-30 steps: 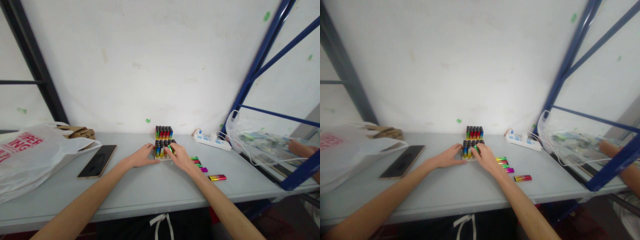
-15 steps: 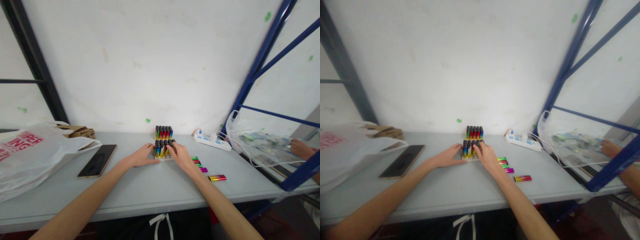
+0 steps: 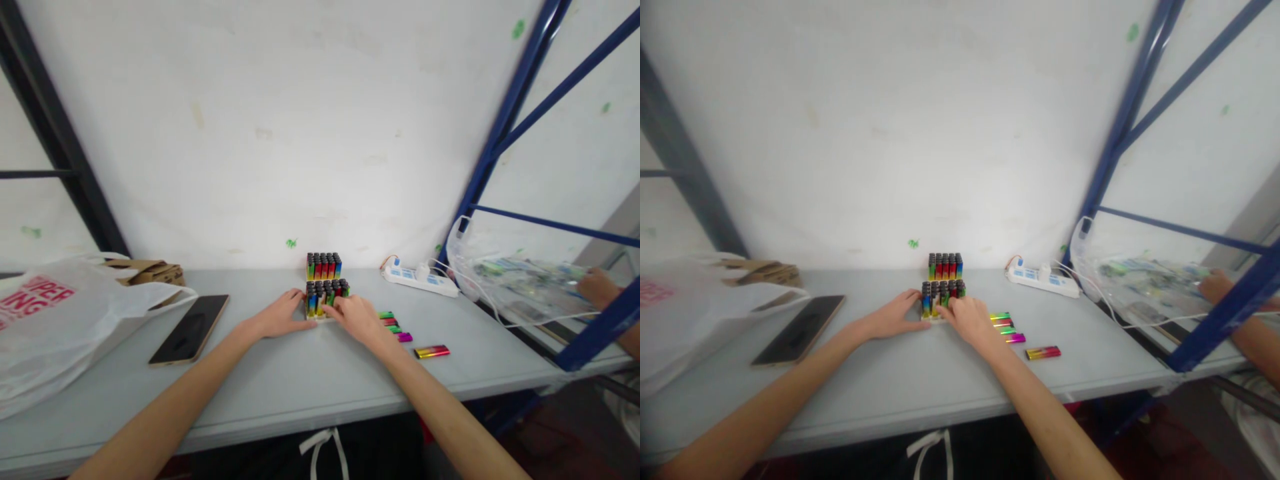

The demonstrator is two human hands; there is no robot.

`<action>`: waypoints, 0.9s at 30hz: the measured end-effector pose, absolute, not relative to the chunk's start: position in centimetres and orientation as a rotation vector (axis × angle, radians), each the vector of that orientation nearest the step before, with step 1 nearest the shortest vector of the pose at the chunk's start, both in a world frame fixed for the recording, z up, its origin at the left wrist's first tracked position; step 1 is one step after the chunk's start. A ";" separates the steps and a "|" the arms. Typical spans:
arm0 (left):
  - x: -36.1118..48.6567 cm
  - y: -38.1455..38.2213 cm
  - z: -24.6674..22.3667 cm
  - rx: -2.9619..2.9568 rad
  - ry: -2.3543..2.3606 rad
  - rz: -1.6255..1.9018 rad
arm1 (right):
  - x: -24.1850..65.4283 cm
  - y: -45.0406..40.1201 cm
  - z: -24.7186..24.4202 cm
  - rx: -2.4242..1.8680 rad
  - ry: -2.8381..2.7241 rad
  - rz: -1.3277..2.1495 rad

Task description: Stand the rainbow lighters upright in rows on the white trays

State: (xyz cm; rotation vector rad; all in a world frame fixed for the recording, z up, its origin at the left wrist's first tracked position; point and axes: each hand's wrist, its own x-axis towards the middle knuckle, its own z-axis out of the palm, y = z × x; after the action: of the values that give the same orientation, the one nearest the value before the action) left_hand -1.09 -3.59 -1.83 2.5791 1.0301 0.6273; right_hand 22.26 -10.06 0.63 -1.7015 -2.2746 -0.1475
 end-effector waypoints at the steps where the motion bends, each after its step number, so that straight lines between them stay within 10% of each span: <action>1: -1.1 -3.6 -1.8 2.576 1.036 0.618 | 22.8 -10.0 0.8 -1.681 -2.239 -0.130; 14: -1.1 -3.7 -1.5 2.535 1.060 0.610 | 38.6 -17.8 0.1 -1.534 -2.151 0.055; 27: -1.0 -3.9 -1.1 2.537 1.067 0.598 | 35.3 -17.3 -3.7 -1.721 -2.243 0.010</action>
State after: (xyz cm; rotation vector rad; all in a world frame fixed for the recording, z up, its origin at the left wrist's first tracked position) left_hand -1.01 -3.88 -1.14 2.5365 1.0671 0.5984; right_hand 35.35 -17.32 -3.72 -1.7206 -2.2430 0.0103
